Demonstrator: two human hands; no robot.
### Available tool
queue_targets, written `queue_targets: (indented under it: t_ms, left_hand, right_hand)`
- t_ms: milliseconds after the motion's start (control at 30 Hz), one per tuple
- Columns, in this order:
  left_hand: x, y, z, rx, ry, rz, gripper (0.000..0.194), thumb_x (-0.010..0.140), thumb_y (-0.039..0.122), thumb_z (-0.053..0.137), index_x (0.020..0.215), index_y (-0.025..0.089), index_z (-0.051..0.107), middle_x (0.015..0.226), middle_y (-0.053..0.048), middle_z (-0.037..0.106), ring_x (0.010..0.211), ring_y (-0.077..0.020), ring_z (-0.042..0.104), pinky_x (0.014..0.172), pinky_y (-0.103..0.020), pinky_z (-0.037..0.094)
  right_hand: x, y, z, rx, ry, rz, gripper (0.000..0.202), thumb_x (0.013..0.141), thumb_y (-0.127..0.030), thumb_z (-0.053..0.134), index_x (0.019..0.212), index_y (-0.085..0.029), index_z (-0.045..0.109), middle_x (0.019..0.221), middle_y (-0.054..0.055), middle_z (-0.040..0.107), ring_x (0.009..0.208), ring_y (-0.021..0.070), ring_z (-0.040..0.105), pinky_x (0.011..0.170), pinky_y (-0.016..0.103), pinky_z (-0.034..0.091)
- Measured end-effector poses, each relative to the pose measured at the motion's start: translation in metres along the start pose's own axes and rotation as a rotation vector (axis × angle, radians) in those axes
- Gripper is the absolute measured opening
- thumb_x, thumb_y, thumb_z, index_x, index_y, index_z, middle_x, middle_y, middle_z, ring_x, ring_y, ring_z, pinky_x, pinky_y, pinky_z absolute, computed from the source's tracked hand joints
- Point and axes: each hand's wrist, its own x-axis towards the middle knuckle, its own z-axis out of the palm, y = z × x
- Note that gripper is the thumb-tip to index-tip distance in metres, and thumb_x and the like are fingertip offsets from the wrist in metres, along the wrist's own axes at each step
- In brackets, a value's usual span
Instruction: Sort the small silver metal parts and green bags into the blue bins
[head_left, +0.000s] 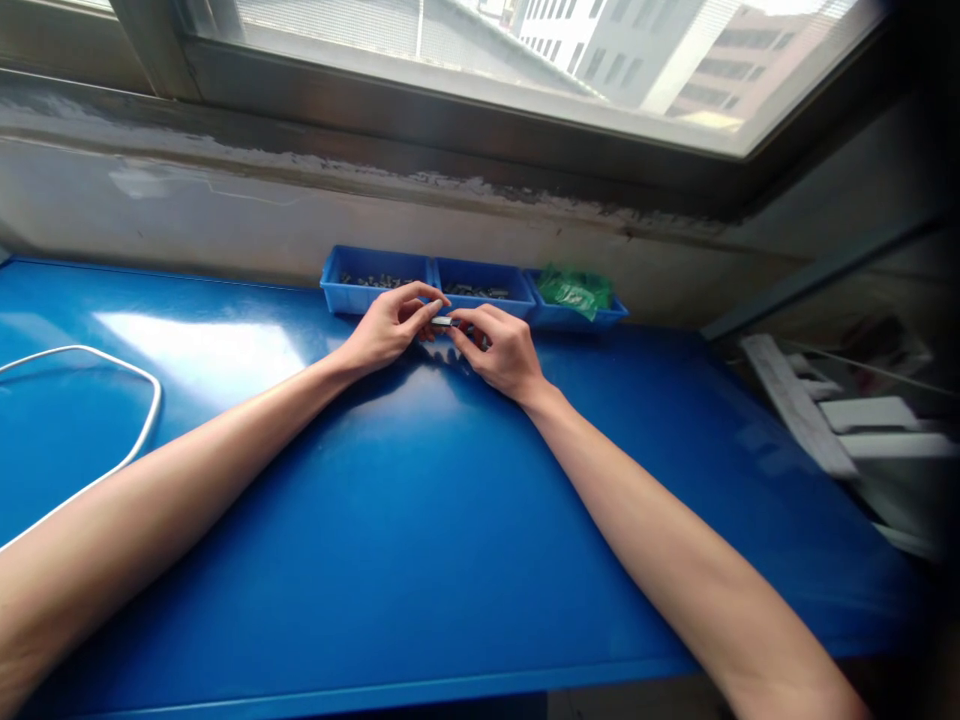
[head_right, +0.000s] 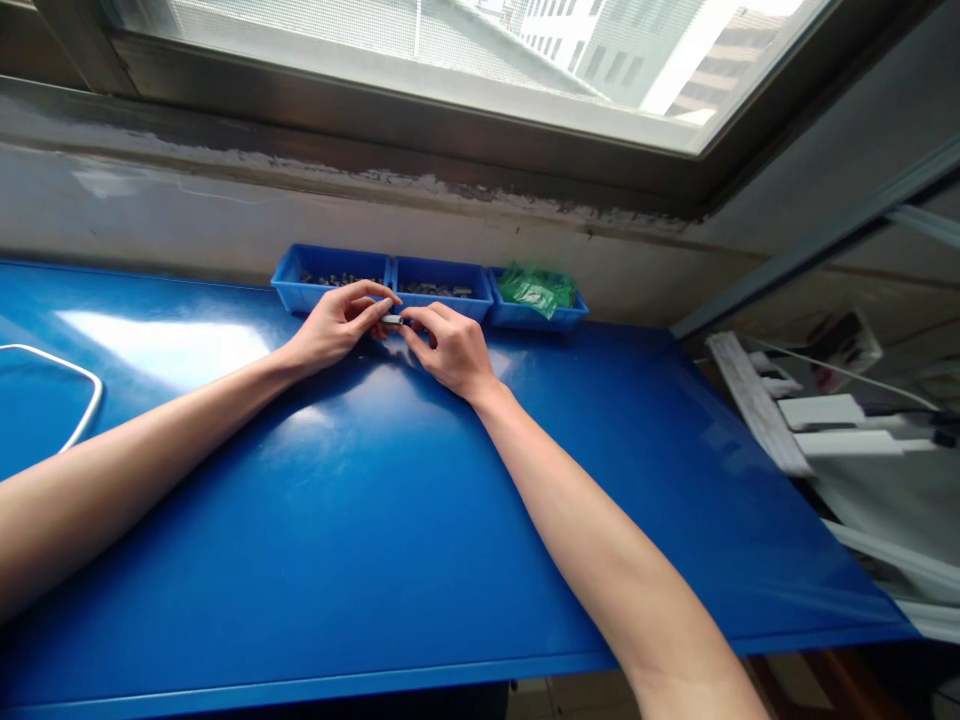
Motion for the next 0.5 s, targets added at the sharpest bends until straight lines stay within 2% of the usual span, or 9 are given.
queue_targets:
  t_ms: [200, 367, 433, 500]
  left_hand:
    - [-0.0008, -0.0012, -0.0002, 0.027, 0.021, -0.008, 0.044, 0.091, 0.058, 0.072, 0.103, 0.016, 0.069, 0.07, 0.0, 0.068, 0.061, -0.0114, 0.063, 0.06, -0.022, 0.05]
    - [-0.0018, 0.0018, 0.0016, 0.067, 0.013, -0.02, 0.039, 0.094, 0.053, 0.07, 0.107, 0.016, 0.069, 0.069, 0.0, 0.068, 0.062, -0.0127, 0.065, 0.063, -0.023, 0.053]
    - [-0.0021, 0.0027, 0.0029, 0.065, 0.02, -0.041, 0.039, 0.097, 0.053, 0.067, 0.11, 0.016, 0.069, 0.074, -0.002, 0.072, 0.067, -0.0143, 0.069, 0.067, -0.024, 0.057]
    - [-0.0027, 0.0034, 0.0044, 0.077, 0.031, -0.066, 0.04, 0.099, 0.054, 0.062, 0.111, 0.016, 0.068, 0.08, -0.004, 0.074, 0.072, -0.0157, 0.072, 0.07, -0.026, 0.059]
  right_hand:
    - [-0.0007, -0.0025, -0.0001, 0.028, 0.005, -0.071, 0.027, 0.102, -0.041, 0.062, 0.111, -0.021, 0.076, 0.089, 0.006, 0.074, 0.07, 0.017, 0.062, 0.074, 0.032, 0.053]
    - [-0.0005, -0.0046, 0.0006, 0.037, 0.018, -0.069, 0.03, 0.103, -0.045, 0.059, 0.102, -0.02, 0.077, 0.087, 0.005, 0.073, 0.069, 0.0166, 0.063, 0.073, 0.032, 0.053]
    - [0.0002, -0.0039, 0.0007, 0.018, 0.07, -0.036, 0.031, 0.103, -0.045, 0.058, 0.101, -0.021, 0.077, 0.086, 0.005, 0.073, 0.069, 0.0168, 0.063, 0.073, 0.032, 0.053]
    - [0.0015, -0.0011, 0.0003, -0.03, 0.194, 0.056, 0.032, 0.103, -0.046, 0.058, 0.102, -0.021, 0.077, 0.088, 0.006, 0.074, 0.068, 0.0176, 0.063, 0.073, 0.033, 0.053]
